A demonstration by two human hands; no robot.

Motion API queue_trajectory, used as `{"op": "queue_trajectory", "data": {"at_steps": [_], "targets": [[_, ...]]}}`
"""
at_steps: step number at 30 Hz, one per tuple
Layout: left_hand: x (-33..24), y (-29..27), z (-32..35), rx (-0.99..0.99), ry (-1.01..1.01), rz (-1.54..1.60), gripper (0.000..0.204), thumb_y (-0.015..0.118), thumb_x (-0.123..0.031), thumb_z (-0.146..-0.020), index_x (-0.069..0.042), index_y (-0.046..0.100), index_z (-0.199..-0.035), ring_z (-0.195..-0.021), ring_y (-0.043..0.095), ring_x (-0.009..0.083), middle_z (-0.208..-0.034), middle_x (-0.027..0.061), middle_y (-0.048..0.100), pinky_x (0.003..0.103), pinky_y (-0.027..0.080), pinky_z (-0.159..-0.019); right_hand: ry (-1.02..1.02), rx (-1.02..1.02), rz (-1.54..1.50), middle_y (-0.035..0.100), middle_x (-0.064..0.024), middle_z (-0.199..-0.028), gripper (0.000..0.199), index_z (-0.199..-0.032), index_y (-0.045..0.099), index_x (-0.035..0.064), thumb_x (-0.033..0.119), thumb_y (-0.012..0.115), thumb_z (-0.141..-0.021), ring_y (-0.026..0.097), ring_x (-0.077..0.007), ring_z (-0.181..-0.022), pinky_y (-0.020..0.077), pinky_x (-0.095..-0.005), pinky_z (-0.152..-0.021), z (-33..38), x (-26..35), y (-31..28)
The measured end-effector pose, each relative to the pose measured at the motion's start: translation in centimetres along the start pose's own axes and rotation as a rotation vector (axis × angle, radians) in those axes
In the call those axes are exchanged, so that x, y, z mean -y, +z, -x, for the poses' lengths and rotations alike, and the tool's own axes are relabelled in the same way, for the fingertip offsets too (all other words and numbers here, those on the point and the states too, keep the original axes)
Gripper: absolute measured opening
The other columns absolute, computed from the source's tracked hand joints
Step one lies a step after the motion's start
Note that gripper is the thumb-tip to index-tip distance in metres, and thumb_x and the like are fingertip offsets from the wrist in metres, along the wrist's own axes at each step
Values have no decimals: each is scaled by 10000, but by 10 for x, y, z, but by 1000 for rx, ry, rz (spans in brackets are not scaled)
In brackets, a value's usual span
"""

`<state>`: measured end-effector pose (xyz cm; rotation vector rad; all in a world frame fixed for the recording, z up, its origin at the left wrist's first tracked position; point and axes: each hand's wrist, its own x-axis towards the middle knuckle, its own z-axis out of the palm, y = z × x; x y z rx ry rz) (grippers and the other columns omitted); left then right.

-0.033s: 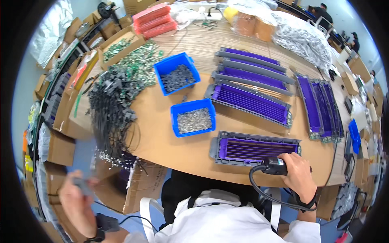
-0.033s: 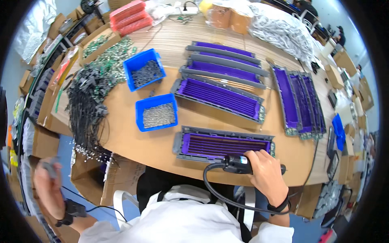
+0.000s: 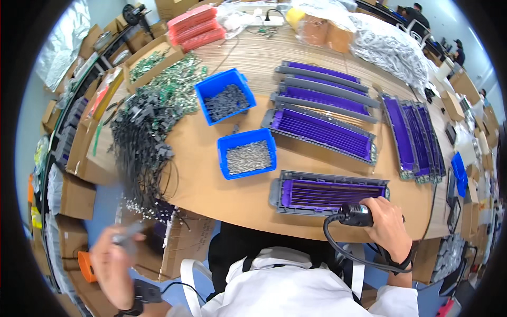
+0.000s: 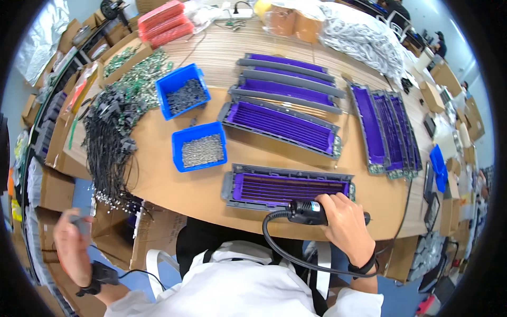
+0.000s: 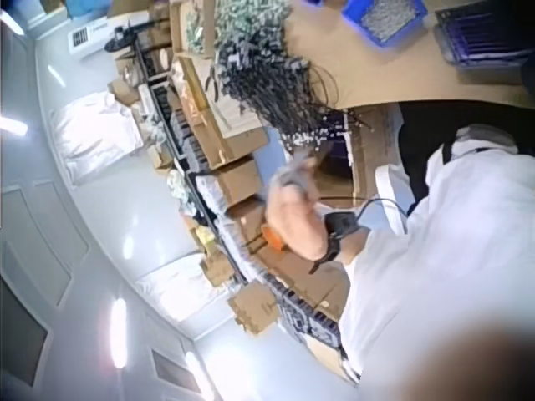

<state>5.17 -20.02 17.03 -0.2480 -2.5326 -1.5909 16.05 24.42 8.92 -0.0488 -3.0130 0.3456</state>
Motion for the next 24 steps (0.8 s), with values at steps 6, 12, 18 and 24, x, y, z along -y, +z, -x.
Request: {"op": "queue_trajectory", "data": {"at_steps": [6, 12, 18, 24], "targets": [[7, 133, -18, 697, -209, 217, 232, 485, -112, -969, 22, 628, -1093, -647, 409, 40, -739, -39, 499, 191, 325, -567, 84, -222, -178, 659, -157, -895, 435, -1015, 595, 33, -9, 749, -610, 642, -353, -831, 499, -382, -690, -21, 27, -42], [18, 212, -29, 789, -15, 372, 219, 441, -99, -1011, 12, 596, -1120, -664, 520, 107, -703, 24, 548, 257, 451, -640, -141, -35, -476, 629, -196, -788, 402, -1013, 527, 20, 73, 750, -684, 625, -397, -768, 481, -419, -650, -78, 60, -43], [35, 227, -28, 727, -11, 395, 174, 451, -33, -990, 20, 598, -914, -666, 537, 144, -748, 52, 572, 283, 444, -613, -246, 105, -461, 619, -221, -751, 374, -1000, 497, 1, 91, 708, -704, 614, -420, -752, 459, -467, -637, -112, 60, -19], [34, 233, -33, 664, -98, 519, 221, 497, -135, -1012, 12, 605, -888, -650, 515, 95, -737, 26, 578, 250, 433, -583, -256, 78, -454, 635, -220, -785, 391, -1032, 519, -10, 74, 693, -693, 619, -422, -772, 478, -461, -660, -125, 61, -16]]}}
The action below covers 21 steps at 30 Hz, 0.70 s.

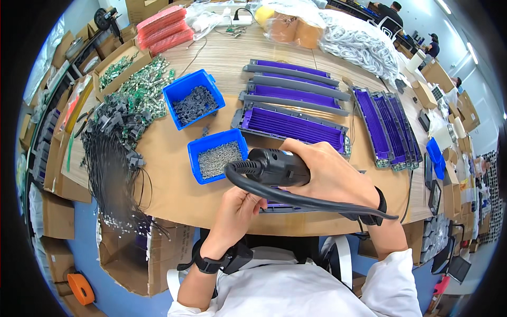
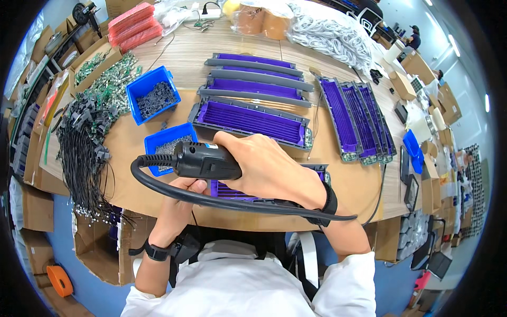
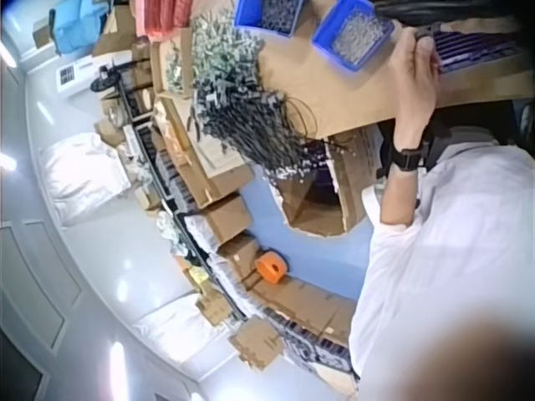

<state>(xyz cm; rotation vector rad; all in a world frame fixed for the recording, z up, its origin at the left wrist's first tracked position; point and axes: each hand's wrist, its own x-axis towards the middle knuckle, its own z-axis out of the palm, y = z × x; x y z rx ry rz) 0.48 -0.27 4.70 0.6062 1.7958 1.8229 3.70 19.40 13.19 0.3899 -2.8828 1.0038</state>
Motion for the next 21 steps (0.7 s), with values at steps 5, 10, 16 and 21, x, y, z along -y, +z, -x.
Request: {"op": "queue_trajectory", "data": {"at_steps": [5, 10, 16, 21], "targets": [[3, 0, -5, 10, -4, 68, 235, 503, -165, -1017, 8, 615, -904, -662, 531, 84, -753, 20, 587, 235, 442, -589, -21, 41, 15, 633, -210, -785, 396, -1018, 522, 2, 74, 700, -672, 616, -418, -761, 471, -466, -649, -9, -4, -3], [6, 0, -4, -41, -29, 63, 233, 480, -148, -1020, 28, 628, -979, -693, 584, 116, -789, 44, 613, 259, 485, -641, -42, 57, 57, 635, -201, -787, 410, -1012, 516, 17, 74, 717, -659, 618, -412, -755, 466, -469, -636, -15, -14, 3], [7, -6, 8, -1, -134, -83, 201, 509, -95, -982, 48, 638, -1040, -722, 600, 155, -873, 92, 648, 299, 490, -682, -28, 70, 125, 636, -199, -787, 439, -1017, 498, 19, 68, 738, -652, 618, -417, -766, 469, -477, -641, -18, -23, 9], [24, -4, 7, -70, -9, -258, 166, 568, -91, -941, 18, 678, -1001, -721, 590, 197, -841, 118, 632, 344, 465, -672, -40, 105, 175, 627, -195, -763, 423, -1004, 482, 15, 53, 727, -661, 616, -415, -761, 470, -487, -633, -22, -33, 19]]}}
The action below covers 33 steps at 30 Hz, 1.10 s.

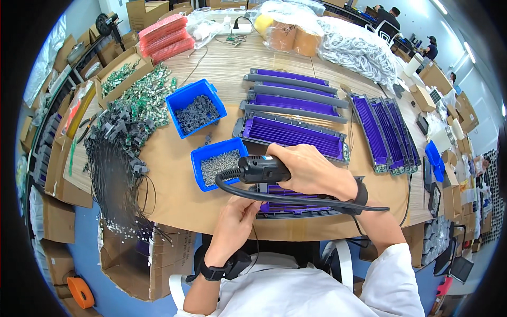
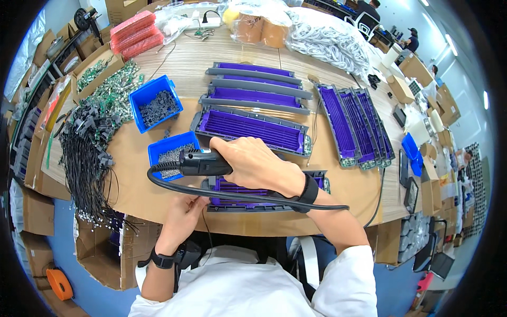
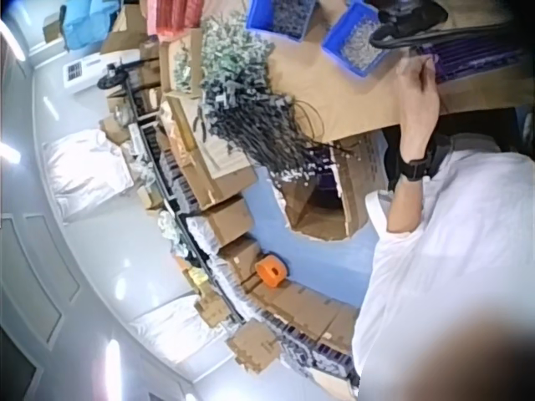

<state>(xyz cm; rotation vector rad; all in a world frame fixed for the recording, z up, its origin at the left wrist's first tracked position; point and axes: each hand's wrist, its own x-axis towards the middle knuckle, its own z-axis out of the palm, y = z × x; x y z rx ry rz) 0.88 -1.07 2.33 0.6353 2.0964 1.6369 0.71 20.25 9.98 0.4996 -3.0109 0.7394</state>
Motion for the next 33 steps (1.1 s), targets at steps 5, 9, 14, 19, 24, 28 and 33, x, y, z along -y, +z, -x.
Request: {"op": "queue_trajectory", "data": {"at_steps": [5, 9, 14, 19, 24, 28, 33], "targets": [[10, 2, 1, -18, 30, -30, 121, 622, -71, -925, 31, 669, -973, -766, 545, 130, -834, 45, 566, 298, 440, -664, 18, 59, 21, 640, -184, -823, 439, -1027, 515, 33, 81, 750, -660, 624, -395, -776, 471, -461, -648, -5, 0, 3], [1, 1, -1, -141, 43, -105, 90, 651, -52, -884, 20, 689, -923, -743, 569, 168, -792, 66, 571, 287, 438, -657, -26, 10, 31, 641, -180, -820, 433, -1021, 508, 29, 71, 743, -660, 623, -396, -775, 474, -466, -648, -4, 0, 4], [8, -13, -9, -201, 39, -160, 85, 647, -31, -871, 26, 695, -912, -746, 610, 166, -776, 79, 637, 257, 460, -683, -39, -55, -83, 640, -181, -810, 414, -998, 487, 19, 43, 724, -659, 620, -405, -792, 469, -477, -648, -1, 2, 1], [3, -15, -9, -46, -166, 210, 90, 630, 16, -846, 12, 704, -898, -689, 571, 116, -776, 62, 676, 282, 444, -639, -8, -4, -47, 642, -181, -813, 426, -1009, 483, 19, 47, 722, -658, 618, -410, -799, 468, -475, -639, -1, 1, -1], [-9, -11, -8, 19, 14, 52, 125, 632, 19, -826, 4, 706, -926, -715, 568, 169, -808, 91, 648, 314, 441, -658, -25, 66, 10, 626, -159, -781, 422, -1020, 510, 41, 86, 741, -670, 617, -386, -751, 463, -457, -623, -2, -3, -4], [-11, -6, -7, -54, 237, -289, 125, 652, 28, -785, 1, 709, -893, -766, 578, 269, -813, 149, 613, 362, 453, -690, -100, 104, 38, 608, -142, -752, 405, -992, 495, 50, 88, 746, -676, 611, -372, -724, 460, -456, -601, -5, -6, -2], [7, 1, -10, -93, 218, -328, 102, 678, 50, -733, -1, 711, -816, -813, 582, 306, -794, 171, 627, 386, 447, -719, -151, 140, 103, 602, -135, -718, 348, -922, 479, 41, 83, 734, -689, 606, -372, -683, 456, -452, -563, -10, -11, 12]]}}
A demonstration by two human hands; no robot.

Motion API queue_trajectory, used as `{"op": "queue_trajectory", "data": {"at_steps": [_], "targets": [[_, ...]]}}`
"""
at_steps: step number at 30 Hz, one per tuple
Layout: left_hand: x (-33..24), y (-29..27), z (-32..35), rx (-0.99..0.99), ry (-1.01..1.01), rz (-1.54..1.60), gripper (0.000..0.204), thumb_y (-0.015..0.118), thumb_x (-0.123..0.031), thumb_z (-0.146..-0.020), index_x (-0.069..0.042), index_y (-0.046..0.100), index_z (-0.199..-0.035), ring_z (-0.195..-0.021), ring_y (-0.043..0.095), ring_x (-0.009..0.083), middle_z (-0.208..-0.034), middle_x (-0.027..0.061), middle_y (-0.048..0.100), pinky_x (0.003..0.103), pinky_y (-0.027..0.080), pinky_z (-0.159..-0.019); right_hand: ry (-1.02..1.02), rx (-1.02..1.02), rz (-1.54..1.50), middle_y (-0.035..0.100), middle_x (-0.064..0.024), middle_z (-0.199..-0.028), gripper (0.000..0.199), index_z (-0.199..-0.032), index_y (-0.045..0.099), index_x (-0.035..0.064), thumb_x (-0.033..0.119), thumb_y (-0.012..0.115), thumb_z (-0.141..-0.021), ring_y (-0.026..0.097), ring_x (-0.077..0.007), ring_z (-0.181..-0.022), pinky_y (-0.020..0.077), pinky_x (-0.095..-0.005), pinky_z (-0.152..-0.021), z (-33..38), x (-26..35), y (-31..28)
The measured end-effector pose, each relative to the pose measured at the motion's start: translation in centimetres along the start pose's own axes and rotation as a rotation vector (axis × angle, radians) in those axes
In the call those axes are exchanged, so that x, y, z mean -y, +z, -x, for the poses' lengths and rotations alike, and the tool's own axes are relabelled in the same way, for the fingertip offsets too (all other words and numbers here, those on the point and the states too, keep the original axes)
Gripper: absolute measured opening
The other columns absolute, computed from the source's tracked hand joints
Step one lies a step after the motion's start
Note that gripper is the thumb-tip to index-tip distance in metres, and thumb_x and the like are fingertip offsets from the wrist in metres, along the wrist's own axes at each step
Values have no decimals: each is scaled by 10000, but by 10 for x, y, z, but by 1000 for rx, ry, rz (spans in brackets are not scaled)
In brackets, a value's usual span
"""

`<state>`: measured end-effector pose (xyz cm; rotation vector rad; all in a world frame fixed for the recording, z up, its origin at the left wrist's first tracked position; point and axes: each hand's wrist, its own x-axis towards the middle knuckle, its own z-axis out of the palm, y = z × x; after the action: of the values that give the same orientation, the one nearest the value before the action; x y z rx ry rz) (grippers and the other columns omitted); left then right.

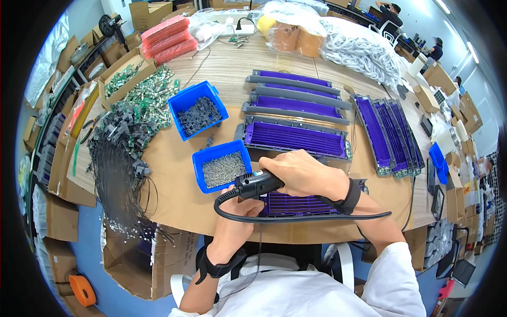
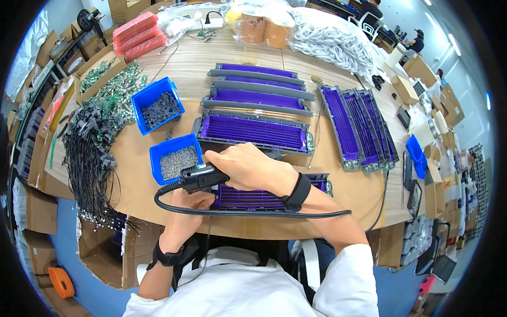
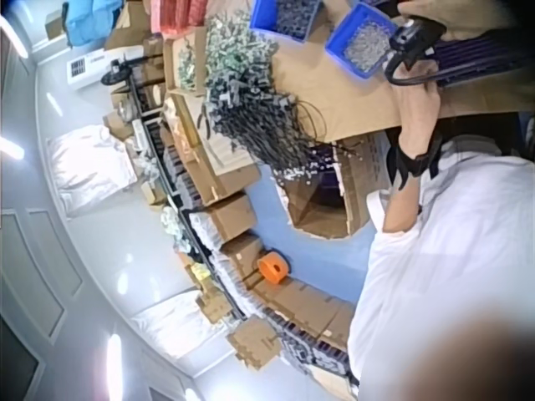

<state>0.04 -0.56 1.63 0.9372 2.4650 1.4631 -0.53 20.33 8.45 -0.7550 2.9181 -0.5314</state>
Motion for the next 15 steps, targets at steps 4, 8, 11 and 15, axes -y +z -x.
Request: {"op": "queue_trajectory", "data": {"at_steps": [4, 8, 11, 15], "targets": [[-3, 0, 6, 5, -47, 38, 170, 675, 33, -739, -28, 704, -895, -826, 565, 341, -852, 169, 625, 411, 441, -740, -13, 3, -28, 595, -146, -684, 345, -918, 478, 27, 86, 726, -686, 598, -386, -663, 451, -454, -557, 1, -1, -2], [-3, 6, 8, -79, -128, 238, 311, 676, 13, -743, -29, 644, -1050, -876, 563, 341, -964, 171, 605, 415, 449, -752, 64, 37, -91, 610, -177, -693, 373, -940, 486, 12, 123, 745, -695, 602, -402, -679, 455, -459, -572, 2, 3, -2], [-5, 1, 9, -33, -81, 149, 368, 679, 7, -744, -26, 610, -1104, -924, 567, 343, -1005, 169, 591, 417, 459, -787, 136, 61, -152, 618, -204, -704, 406, -978, 496, -3, 142, 757, -702, 613, -416, -698, 474, -462, -593, 6, 7, -3], [1, 0, 12, -16, -75, 205, 350, 685, 20, -743, -19, 616, -1084, -971, 584, 330, -1014, 161, 591, 399, 480, -794, 202, 67, -209, 620, -228, -705, 413, -999, 499, -18, 135, 749, -708, 620, -435, -710, 499, -473, -615, 9, 16, -3]]}}
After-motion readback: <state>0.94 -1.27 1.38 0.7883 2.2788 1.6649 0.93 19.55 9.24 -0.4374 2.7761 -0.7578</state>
